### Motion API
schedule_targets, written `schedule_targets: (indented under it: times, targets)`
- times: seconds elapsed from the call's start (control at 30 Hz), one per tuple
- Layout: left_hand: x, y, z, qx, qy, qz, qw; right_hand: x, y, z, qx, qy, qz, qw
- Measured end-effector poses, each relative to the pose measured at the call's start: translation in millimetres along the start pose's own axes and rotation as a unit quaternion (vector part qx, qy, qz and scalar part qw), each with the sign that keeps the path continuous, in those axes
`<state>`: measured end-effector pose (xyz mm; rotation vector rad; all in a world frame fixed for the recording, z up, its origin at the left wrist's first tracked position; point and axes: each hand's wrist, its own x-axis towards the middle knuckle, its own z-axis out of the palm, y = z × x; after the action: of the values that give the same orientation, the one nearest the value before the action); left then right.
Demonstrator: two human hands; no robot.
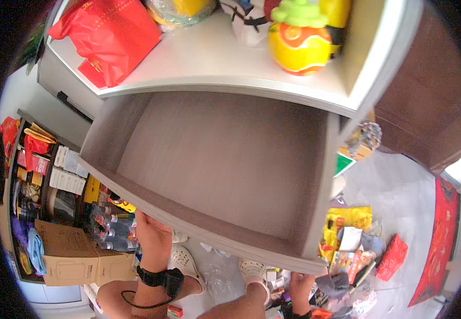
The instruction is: The recorder is seen organizing items into a drawer and sorting various miscellaneous objects from the floor.
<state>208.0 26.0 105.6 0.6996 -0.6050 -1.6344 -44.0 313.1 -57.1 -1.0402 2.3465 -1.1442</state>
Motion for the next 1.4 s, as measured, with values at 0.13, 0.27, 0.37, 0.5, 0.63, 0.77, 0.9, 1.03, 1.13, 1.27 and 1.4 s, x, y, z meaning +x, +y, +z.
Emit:
schedule_targets:
  times: [0.13,0.27,0.37,0.5,0.63,0.77,0.9,1.03,1.13,1.27,1.4]
  targets:
    - [-24,10,-5,-0.009,-0.064,-0.06,0.996,8,-56,-50,-0.001,0.02,0.002,1.0]
    - [-45,46,-26,0.1,0.052,-0.1,0.989,-8,-71,-70,0.044,0.0,-0.008,0.999]
    - [-51,62,-44,0.155,0.011,-0.159,0.975,-34,-83,-107,0.055,-0.023,-0.036,0.998]
    - [-78,82,-19,0.215,-0.004,-0.179,0.96,-80,-88,-145,0.053,-0.052,-0.034,0.997]
    - [-88,106,-35,0.222,-0.039,-0.237,0.945,-122,-55,-162,-0.005,-0.085,-0.015,0.996]
    - [-107,114,-31,0.216,-0.056,-0.276,0.935,-161,-15,-188,-0.106,-0.114,0.063,0.986]
    - [-116,141,-36,0.205,-0.049,-0.277,0.937,-179,-5,-197,-0.14,-0.174,0.118,0.968]
    - [-126,134,-41,0.207,-0.037,-0.293,0.932,-203,24,-216,-0.109,-0.18,0.152,0.966]
    - [-135,134,-40,0.179,-0.003,-0.316,0.932,-212,51,-221,-0.129,-0.153,0.166,0.966]
    - [-153,149,-31,0.23,0.026,-0.212,0.949,-206,115,-215,-0.087,-0.11,0.21,0.968]
    - [-198,167,-13,0.342,-0.022,-0.118,0.932,-183,223,-208,-0.097,0.041,0.296,0.95]
